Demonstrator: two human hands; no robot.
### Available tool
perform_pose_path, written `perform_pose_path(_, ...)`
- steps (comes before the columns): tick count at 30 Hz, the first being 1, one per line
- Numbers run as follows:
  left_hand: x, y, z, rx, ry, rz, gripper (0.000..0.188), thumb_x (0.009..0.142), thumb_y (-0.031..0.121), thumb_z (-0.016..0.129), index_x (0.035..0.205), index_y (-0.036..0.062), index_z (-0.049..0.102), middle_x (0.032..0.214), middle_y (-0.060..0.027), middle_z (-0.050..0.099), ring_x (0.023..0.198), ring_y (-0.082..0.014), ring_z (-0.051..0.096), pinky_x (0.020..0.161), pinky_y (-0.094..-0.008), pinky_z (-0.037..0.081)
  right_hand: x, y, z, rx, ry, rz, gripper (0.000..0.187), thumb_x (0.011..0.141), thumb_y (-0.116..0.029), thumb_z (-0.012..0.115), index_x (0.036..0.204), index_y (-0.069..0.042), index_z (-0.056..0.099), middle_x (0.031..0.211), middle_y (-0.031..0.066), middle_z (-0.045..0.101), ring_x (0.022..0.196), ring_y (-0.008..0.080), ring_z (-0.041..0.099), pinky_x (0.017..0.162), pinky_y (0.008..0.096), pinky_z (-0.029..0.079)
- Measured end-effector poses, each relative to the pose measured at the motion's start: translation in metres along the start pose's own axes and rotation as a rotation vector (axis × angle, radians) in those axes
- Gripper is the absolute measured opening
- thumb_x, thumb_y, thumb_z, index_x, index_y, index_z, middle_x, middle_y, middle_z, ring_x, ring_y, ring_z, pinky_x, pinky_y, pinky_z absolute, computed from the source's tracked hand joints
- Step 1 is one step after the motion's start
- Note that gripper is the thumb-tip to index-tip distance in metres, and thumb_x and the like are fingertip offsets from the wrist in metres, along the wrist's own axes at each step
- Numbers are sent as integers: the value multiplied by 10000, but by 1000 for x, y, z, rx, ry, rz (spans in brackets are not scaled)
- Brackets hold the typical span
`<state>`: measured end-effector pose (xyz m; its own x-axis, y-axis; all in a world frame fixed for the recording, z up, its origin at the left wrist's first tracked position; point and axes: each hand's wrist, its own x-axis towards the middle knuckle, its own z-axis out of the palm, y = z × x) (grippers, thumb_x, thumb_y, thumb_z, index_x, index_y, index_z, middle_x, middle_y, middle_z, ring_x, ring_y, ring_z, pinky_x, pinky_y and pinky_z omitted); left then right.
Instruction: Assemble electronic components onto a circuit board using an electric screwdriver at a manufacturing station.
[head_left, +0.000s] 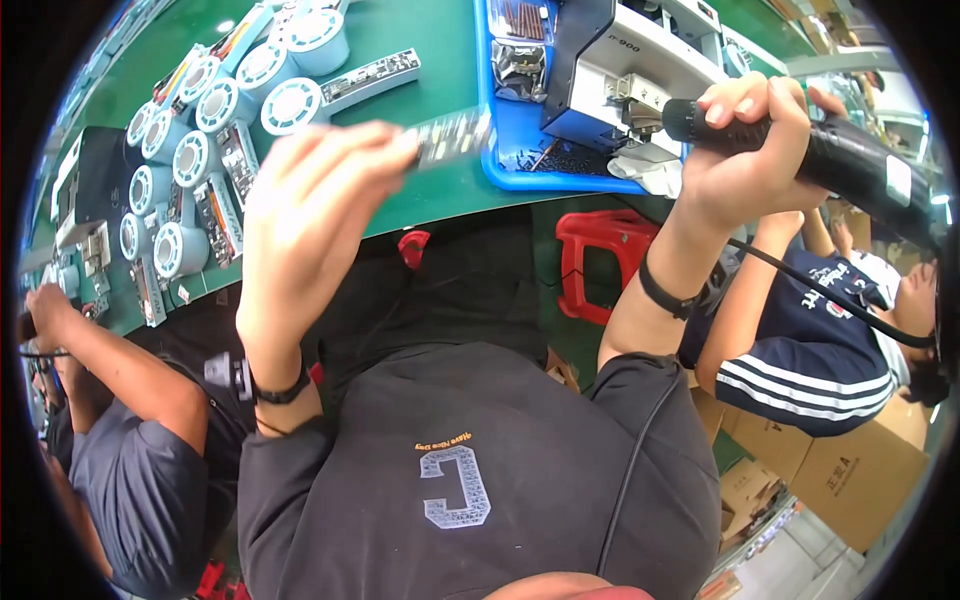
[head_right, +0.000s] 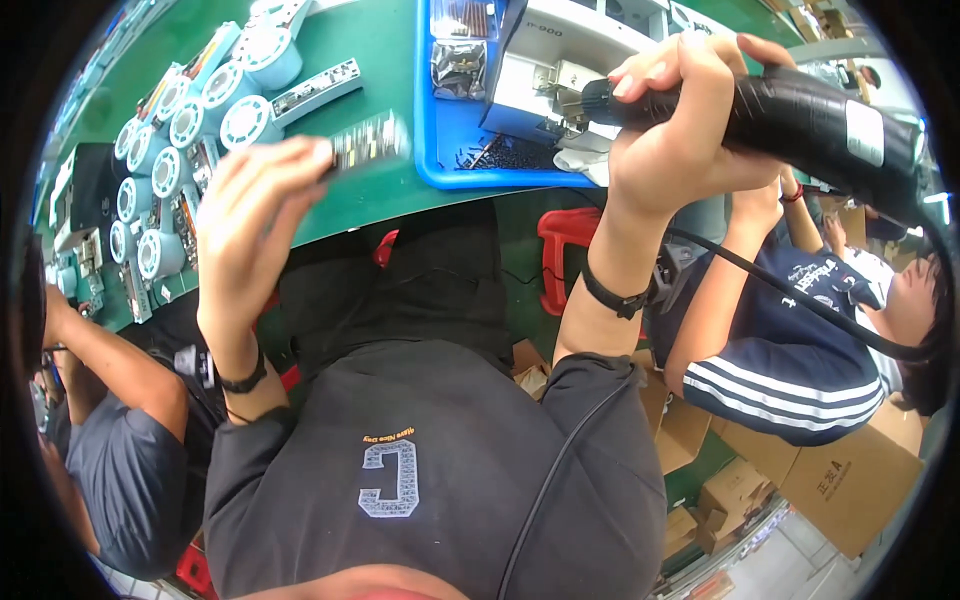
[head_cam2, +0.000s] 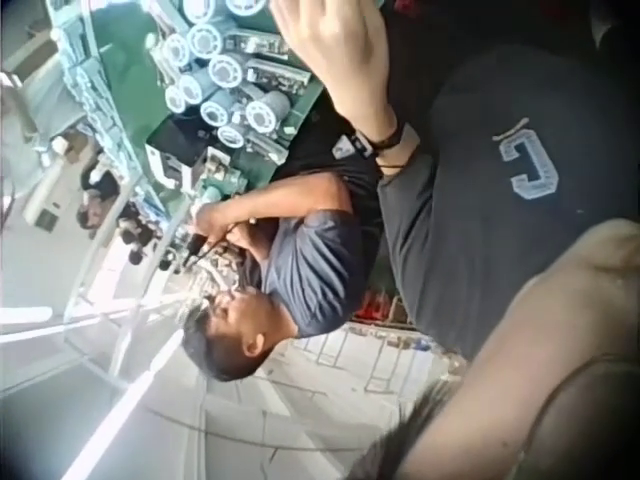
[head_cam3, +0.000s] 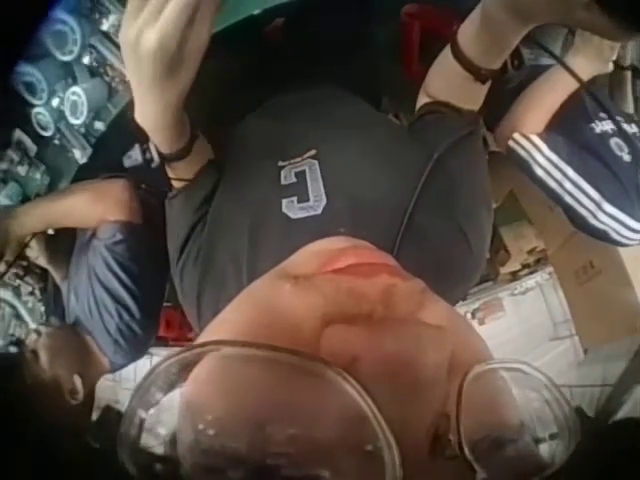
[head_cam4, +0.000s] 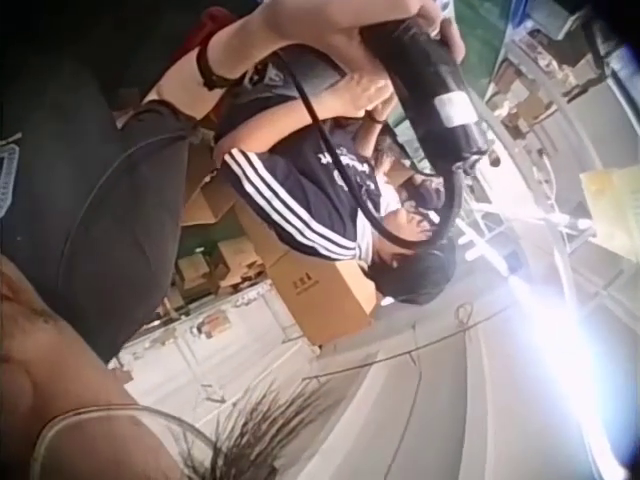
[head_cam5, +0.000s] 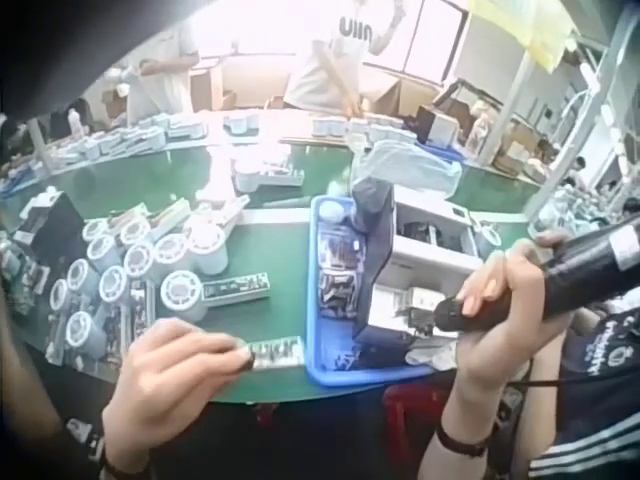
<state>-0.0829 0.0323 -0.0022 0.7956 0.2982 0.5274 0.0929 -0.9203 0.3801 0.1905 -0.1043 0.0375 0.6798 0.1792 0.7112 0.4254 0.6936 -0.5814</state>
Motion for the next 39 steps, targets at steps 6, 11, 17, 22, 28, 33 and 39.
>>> perform_pose_path(6,-35,-7,12,173,-158,-37,291,781,41,796,1065,61,741,1136,-73,724,936,-288,651,848,-391,508,-1,6,-6,-264,-100,28,280,859,34,578,1127,21,497,628,93,495,476,212,518,487,356,488)
perform_pose_path(11,-30,-9,22,134,-47,-112,242,753,65,831,980,68,745,1060,-48,734,893,-243,656,803,-364,509,-7,19,-20,-317,-226,99,220,897,10,539,1116,4,525,626,84,466,475,205,492,525,373,487)
perform_pose_path(17,-39,-24,34,121,34,-120,212,745,108,842,932,103,742,937,6,711,817,-198,652,748,-332,501,6,23,-9,-39,-470,188,267,867,86,572,1118,0,538,634,93,520,440,175,485,488,348,497)
perform_pose_path(22,-44,-25,37,102,122,-141,230,742,130,841,957,124,758,885,33,690,757,-177,632,713,-315,489,11,17,-19,-111,-415,401,139,912,-7,528,993,-84,611,632,43,443,489,165,444,555,334,447)
perform_pose_path(28,-52,-32,39,111,151,-112,276,726,133,842,994,129,775,867,35,684,735,-158,613,687,-300,472,-31,-27,14,-184,-324,135,220,933,-189,491,739,-87,473,634,18,394,479,152,383,532,328,406)
perform_pose_path(33,-52,-34,43,121,155,-121,293,699,155,846,984,138,779,847,40,674,707,-145,601,655,-289,455,-78,-5,64,-81,-274,133,269,943,-221,447,700,-112,407,657,20,389,474,154,393,499,335,389)
perform_pose_path(39,-54,-34,49,127,191,-138,298,675,181,849,964,145,784,828,44,662,679,-145,589,631,-287,443,-101,20,80,-200,-303,141,271,952,-226,430,709,-107,431,689,24,394,463,156,394,501,340,396)
